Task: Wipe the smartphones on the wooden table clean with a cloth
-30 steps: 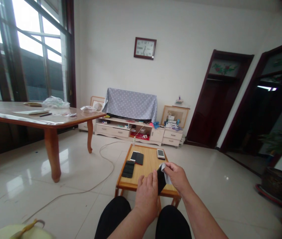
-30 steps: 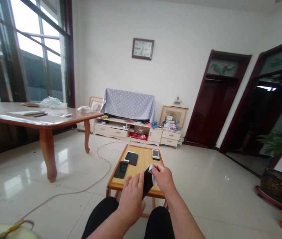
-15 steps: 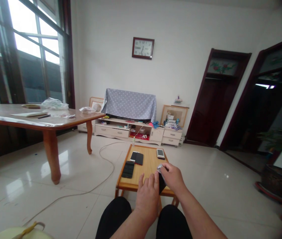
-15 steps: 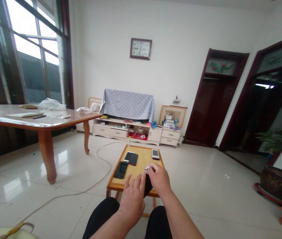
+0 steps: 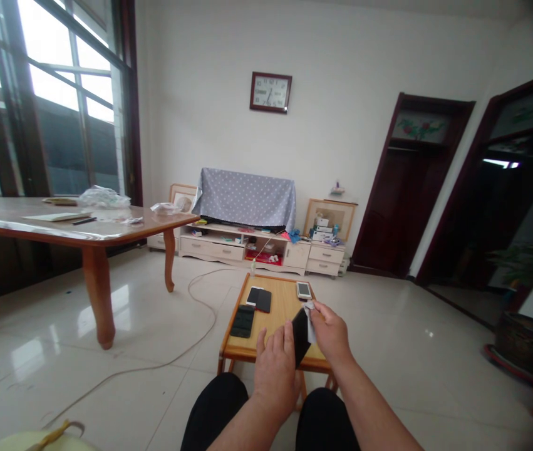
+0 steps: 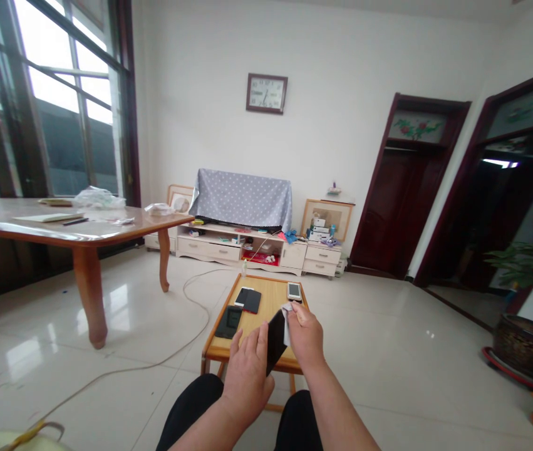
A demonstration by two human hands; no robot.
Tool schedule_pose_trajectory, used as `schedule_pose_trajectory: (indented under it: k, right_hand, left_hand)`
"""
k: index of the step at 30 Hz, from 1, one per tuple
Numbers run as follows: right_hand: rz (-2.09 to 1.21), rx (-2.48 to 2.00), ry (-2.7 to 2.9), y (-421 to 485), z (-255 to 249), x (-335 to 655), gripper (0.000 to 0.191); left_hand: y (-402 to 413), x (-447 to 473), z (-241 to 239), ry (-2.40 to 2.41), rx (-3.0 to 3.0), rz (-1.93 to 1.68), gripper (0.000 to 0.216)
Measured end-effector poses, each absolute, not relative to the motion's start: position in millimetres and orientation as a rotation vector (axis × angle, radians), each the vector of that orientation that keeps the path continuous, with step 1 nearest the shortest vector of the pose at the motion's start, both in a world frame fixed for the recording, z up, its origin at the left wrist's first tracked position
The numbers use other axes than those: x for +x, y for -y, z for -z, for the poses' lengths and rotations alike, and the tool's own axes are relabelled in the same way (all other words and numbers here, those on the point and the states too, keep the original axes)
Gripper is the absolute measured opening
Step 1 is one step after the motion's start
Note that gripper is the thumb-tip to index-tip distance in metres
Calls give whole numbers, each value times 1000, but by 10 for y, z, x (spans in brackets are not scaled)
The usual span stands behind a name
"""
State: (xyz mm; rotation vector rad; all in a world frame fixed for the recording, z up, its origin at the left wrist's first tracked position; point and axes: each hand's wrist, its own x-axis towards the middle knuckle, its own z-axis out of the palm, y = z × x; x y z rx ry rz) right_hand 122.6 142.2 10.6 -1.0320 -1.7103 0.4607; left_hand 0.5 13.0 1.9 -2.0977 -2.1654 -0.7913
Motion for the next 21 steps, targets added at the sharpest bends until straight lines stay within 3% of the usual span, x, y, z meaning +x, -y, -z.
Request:
schedule_pose_trajectory:
  k: [6,15,21]
  right_hand:
    - [-336,-951,1804,-1366,124,1151,55]
    - [-222,-859,1892,-1281,29,1171,41]
    - [-576,-945,1664,-1288,-44,1188,38]
  left_hand:
    - [-155,1,-3,2207,-2068,889,95]
    - [-161,5,17,2236,-2036,968,98]
    - [-168,2,29,2233,-2048,946,98]
